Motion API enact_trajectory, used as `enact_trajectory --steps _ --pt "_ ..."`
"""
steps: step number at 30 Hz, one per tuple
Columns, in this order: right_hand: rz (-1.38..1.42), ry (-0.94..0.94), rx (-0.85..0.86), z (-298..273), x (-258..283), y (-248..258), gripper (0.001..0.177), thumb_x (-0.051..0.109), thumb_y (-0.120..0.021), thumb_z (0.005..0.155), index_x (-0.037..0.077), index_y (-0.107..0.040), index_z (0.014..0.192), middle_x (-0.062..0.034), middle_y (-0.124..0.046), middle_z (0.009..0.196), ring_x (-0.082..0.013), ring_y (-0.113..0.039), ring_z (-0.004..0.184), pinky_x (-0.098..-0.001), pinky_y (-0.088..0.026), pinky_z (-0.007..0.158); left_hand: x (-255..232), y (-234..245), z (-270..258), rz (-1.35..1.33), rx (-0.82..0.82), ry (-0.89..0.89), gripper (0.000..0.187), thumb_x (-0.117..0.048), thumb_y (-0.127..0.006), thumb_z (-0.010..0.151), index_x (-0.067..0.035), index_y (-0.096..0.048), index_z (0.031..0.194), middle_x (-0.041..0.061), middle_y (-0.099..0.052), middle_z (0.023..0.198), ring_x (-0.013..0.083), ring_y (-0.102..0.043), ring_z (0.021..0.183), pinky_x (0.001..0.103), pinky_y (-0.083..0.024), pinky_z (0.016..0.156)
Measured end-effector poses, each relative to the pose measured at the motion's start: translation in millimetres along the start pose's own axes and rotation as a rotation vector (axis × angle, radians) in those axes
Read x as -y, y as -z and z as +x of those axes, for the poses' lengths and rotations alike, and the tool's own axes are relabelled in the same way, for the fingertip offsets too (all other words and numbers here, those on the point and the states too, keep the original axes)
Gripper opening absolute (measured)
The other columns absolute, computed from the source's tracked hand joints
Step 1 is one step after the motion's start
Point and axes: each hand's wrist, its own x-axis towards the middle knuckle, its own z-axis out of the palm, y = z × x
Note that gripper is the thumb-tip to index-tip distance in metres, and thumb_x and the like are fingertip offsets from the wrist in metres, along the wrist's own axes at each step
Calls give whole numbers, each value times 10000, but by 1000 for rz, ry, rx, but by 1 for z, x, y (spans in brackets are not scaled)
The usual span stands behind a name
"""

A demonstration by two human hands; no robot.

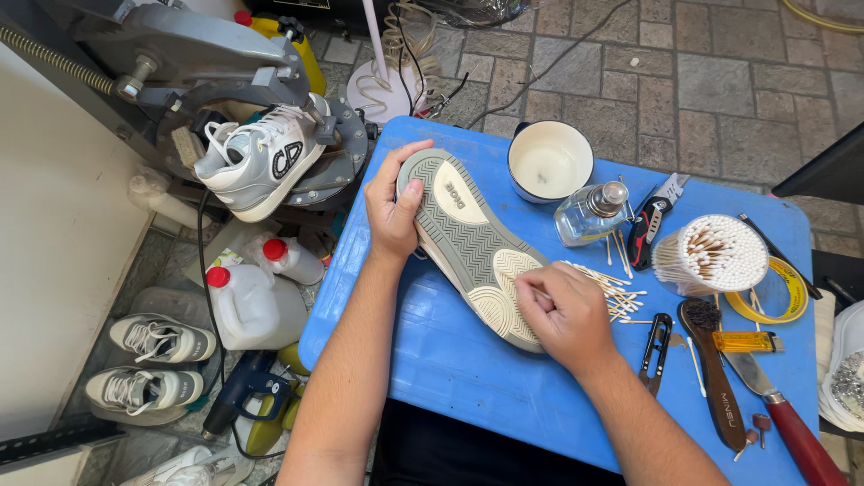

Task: The person cleans the sole of a grey and white sneaker using cotton swabs and a liquid from a spray bottle. They rotate the shoe to access different areas of the sole and then briefly inspect the upper part of the shoe.

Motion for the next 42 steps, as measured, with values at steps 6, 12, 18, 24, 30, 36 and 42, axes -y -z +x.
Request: enact_trajectory --steps 6,12,18,24,30,36,42 --pt "50 -39 50 0 -2 5 69 1 -743 780 17 -683 812 -51 -451 571 -179 -473 526 -337 -380 527 -2 0 0 20 -9 -22 509 -334 -550 969 28 -633 1317 119 -698 1147 190 -656 1081 317 -506 1007" --pt "36 -54 -18 0 -3 -2 75 12 -746 842 5 -672 835 -43 -525 629 -159 -512 565 -319 -401 539 -2 -1 0 19 -14 -26 509 -341 -550 970 19 -635 1319 115 -700 1152 185 -656 1078 318 -507 1004" --pt "64 -110 -23 1 -3 -3 60 11 -748 831 2 -689 837 -36 -506 589 -144 -507 529 -310 -401 518 -2 -1 0 38 -17 -19 508 -344 -555 978 20 -641 1322 114 -699 1143 183 -657 1079 317 -507 1003" --pt "51 -83 30 3 -5 2 65 11 -755 772 12 -693 791 -47 -483 568 -155 -491 516 -320 -383 512 0 -1 0 1 -11 -7 515 -342 -557 975 24 -630 1331 113 -695 1150 180 -651 1081 316 -506 1010" --pt "42 -83 16 2 -5 -2 80 25 -759 796 18 -680 787 -46 -515 578 -167 -509 525 -324 -395 527 2 -2 -1 -21 -13 -5 513 -343 -562 975 23 -630 1329 112 -699 1158 179 -651 1085 315 -508 1013" --pt "6 -110 -37 -3 -4 -7 63 30 -729 874 7 -671 865 -47 -551 635 -162 -527 548 -314 -415 544 4 0 -1 8 -9 -14 507 -338 -559 976 17 -635 1328 112 -704 1165 178 -657 1089 315 -509 1014" --pt "-25 29 -206 -8 -4 -9 48 45 -562 994 -1 -556 985 -168 -631 1049 -283 -563 962 -398 -459 888 -26 4 10 38 71 -4 478 -279 -563 955 9 -620 1332 140 -696 1289 225 -662 1195 349 -493 1086"
